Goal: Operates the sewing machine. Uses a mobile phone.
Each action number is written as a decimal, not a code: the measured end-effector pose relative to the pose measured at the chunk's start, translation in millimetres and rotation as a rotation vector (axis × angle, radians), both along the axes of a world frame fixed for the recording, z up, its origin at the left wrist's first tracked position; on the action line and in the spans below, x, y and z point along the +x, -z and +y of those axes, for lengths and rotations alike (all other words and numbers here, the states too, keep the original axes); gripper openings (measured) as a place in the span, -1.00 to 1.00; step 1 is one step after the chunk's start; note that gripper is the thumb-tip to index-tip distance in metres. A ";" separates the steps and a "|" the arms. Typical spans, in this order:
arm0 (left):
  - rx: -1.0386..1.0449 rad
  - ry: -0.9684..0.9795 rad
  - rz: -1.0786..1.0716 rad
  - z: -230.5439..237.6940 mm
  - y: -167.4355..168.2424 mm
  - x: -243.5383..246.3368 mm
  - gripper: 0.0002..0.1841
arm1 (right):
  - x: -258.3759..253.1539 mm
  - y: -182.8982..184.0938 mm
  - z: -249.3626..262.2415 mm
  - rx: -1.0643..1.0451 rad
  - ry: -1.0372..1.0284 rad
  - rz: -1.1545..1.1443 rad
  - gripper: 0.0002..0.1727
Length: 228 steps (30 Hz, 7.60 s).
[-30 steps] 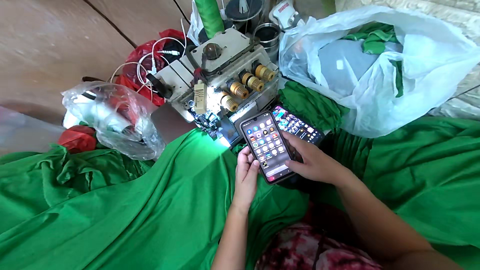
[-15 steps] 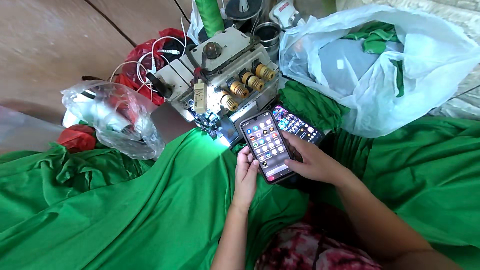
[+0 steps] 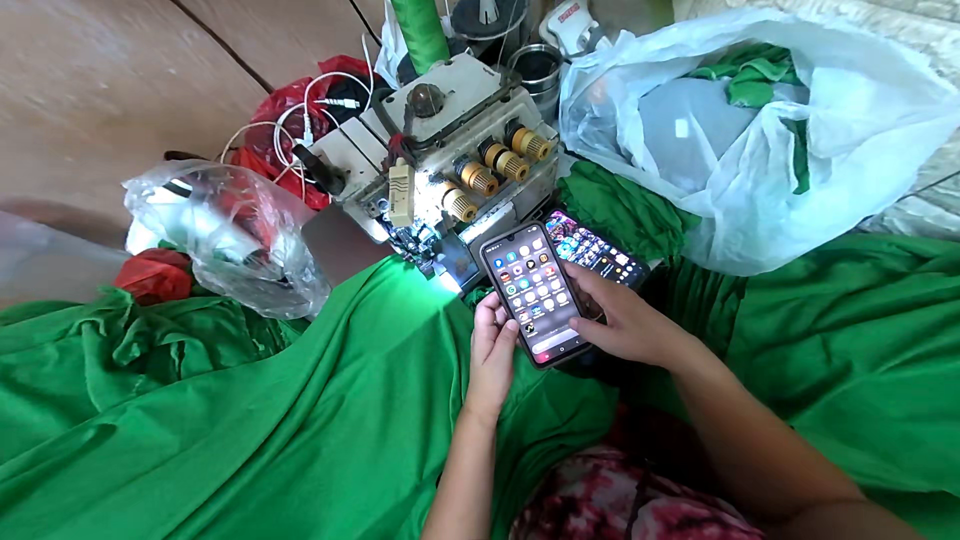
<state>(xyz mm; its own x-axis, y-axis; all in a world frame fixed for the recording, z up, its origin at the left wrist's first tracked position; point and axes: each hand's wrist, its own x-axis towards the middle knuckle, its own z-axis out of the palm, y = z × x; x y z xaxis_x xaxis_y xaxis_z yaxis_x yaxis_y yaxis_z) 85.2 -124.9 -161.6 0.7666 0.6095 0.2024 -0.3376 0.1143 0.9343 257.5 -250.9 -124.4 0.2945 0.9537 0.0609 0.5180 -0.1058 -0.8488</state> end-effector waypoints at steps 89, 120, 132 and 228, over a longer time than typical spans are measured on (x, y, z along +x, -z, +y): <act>-0.026 0.023 0.035 1.0 -0.7 0.2 -0.57 | -11.7 12.1 2.9 0.135 0.170 0.096 -0.43; -0.045 -0.015 -0.017 2.3 2.7 -0.9 -0.56 | -25.3 18.2 6.1 0.137 0.152 0.107 -0.41; -0.062 -0.018 -0.018 2.3 4.0 -1.3 -0.58 | -21.8 14.6 4.9 0.141 0.143 0.133 -0.42; -0.018 -0.025 -0.008 1.7 1.7 -1.0 -0.60 | -34.1 3.4 5.5 -0.027 0.212 -0.087 0.22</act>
<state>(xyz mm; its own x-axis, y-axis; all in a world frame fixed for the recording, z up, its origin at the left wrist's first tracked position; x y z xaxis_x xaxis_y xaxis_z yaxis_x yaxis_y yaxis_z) 84.2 -123.2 -163.3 0.7491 0.6323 0.1976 -0.3485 0.1224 0.9293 223.4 -245.5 -127.8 0.4836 0.8725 0.0696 0.5525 -0.2426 -0.7974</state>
